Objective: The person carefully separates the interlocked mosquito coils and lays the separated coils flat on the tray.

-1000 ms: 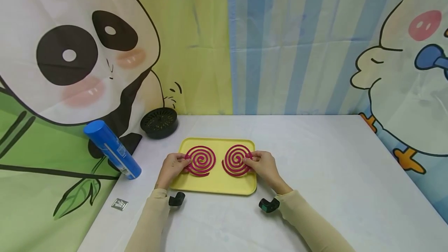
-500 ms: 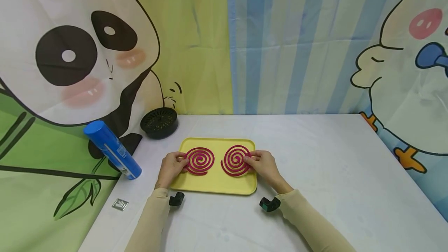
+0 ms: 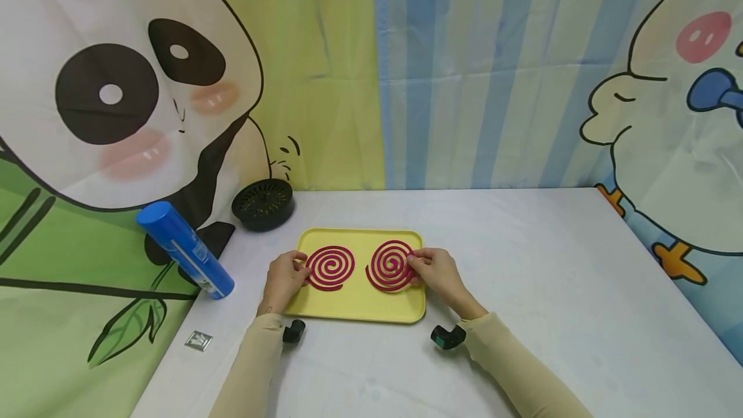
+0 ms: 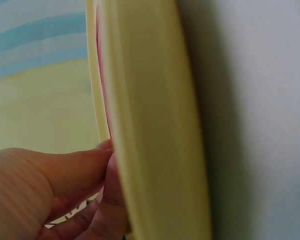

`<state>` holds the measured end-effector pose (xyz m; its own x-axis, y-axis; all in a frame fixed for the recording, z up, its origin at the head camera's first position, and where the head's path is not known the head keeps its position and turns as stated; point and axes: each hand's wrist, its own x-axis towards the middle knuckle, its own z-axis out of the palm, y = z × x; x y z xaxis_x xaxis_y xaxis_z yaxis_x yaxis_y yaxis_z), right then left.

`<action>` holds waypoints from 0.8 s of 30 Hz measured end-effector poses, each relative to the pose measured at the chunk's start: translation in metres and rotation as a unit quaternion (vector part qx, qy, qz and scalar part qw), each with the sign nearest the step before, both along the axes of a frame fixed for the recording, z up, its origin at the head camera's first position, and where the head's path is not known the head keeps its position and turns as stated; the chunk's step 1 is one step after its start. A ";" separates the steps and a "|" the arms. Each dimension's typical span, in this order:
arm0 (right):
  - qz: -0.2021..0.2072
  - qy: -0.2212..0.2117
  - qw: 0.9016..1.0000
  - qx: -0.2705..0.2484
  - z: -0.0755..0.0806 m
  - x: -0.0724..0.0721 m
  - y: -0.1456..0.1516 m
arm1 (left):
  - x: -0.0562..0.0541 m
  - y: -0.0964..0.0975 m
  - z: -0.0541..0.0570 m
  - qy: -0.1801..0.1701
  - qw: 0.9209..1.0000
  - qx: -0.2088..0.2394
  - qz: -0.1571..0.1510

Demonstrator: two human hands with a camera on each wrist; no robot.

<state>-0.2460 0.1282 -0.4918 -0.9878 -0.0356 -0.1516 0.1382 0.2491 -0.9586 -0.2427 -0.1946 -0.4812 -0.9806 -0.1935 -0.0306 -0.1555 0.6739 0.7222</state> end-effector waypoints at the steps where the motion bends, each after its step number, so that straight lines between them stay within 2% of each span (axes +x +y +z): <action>1: 0.000 -0.002 1.000 -0.001 0.001 0.000 0.000 | 0.000 0.001 0.001 0.005 1.000 -0.015 0.002; 4: 0.000 -0.007 1.000 -0.006 0.003 0.000 0.000 | 0.001 0.007 0.004 0.028 0.998 -0.059 -0.001; 7: 0.002 -0.007 1.000 -0.011 0.004 -0.001 0.000 | 0.002 0.015 0.008 0.056 0.995 -0.085 -0.024; 11: 0.000 -0.004 1.000 -0.009 0.003 -0.002 0.000 | 0.005 0.027 0.007 0.089 0.988 -0.079 -0.097; 14: -0.003 0.000 1.000 0.002 0.001 -0.003 -0.001 | 0.006 0.033 0.002 0.095 0.980 -0.081 -0.152; 16: -0.005 0.001 1.000 0.006 0.001 -0.003 -0.001 | 0.006 0.035 -0.001 0.092 0.976 -0.088 -0.175; 19: -0.005 0.002 1.000 0.010 0.000 -0.002 -0.002 | 0.008 0.034 -0.005 0.096 0.972 -0.099 -0.189; 24: -0.004 -0.001 1.000 0.002 -0.001 -0.003 -0.004 | 0.007 0.029 -0.008 0.094 0.972 -0.106 -0.185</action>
